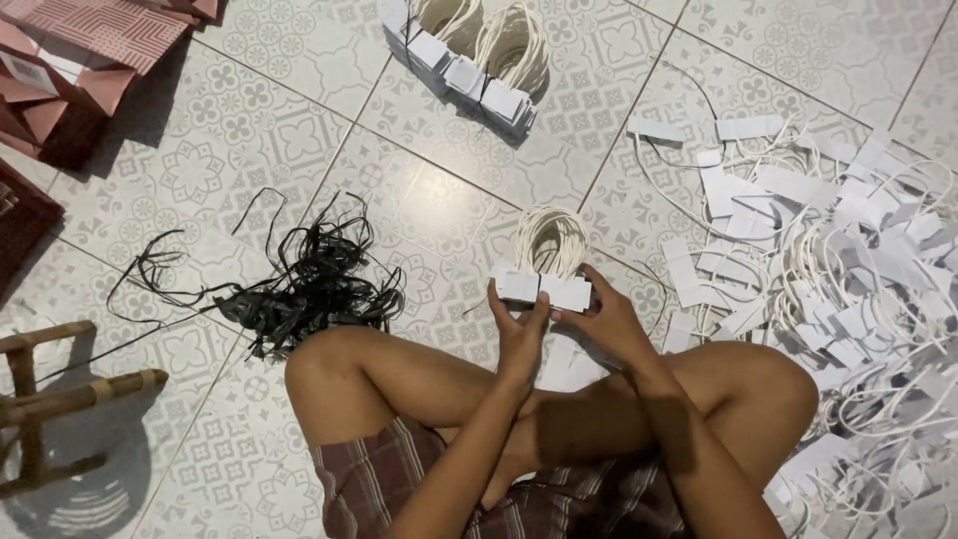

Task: The person is threading white paper tags onto a white cord and bundling them together.

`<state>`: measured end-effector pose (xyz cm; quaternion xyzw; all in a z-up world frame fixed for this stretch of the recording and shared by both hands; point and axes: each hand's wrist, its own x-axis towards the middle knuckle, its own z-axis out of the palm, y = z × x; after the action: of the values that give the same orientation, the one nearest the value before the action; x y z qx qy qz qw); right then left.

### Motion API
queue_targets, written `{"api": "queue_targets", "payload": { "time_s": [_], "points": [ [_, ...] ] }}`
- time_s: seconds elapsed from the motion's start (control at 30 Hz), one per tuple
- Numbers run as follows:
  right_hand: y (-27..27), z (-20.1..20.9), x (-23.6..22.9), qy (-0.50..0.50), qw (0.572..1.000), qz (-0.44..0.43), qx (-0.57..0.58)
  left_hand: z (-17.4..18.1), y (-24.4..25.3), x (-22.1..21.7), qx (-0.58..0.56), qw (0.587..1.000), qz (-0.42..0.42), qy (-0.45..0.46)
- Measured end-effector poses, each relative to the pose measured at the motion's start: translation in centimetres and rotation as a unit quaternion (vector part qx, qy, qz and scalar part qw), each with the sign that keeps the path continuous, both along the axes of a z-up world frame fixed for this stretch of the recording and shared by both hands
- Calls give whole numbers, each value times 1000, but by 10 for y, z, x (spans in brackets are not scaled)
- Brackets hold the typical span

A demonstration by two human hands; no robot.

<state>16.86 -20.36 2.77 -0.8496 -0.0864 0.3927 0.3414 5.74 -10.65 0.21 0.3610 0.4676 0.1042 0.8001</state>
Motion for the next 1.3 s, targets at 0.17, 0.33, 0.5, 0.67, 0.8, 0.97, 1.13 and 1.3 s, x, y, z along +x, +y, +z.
{"api": "queue_targets", "payload": {
  "time_s": [0.17,0.33,0.5,0.67,0.8,0.97,1.13,1.3],
  "points": [
    [-1,7,4,53,997,-46,14,-13,4,19,56,998,-10,30],
    [17,24,19,40,995,-84,-22,-14,22,49,61,996,-49,30],
    [53,31,62,-9,986,-161,35,-31,56,109,63,990,-122,-30],
    [69,-23,118,-35,980,-189,57,-7,118,147,25,995,-78,-63],
    [92,-18,136,-55,974,-211,67,-19,164,177,10,993,-26,-114],
    [109,-15,144,-70,972,-216,63,-4,179,198,14,992,-37,-118],
    [108,-21,151,-75,965,-239,74,-40,194,232,45,996,76,-1],
    [89,-26,162,-62,955,-282,76,-138,224,280,86,981,77,155]
  ]
}}
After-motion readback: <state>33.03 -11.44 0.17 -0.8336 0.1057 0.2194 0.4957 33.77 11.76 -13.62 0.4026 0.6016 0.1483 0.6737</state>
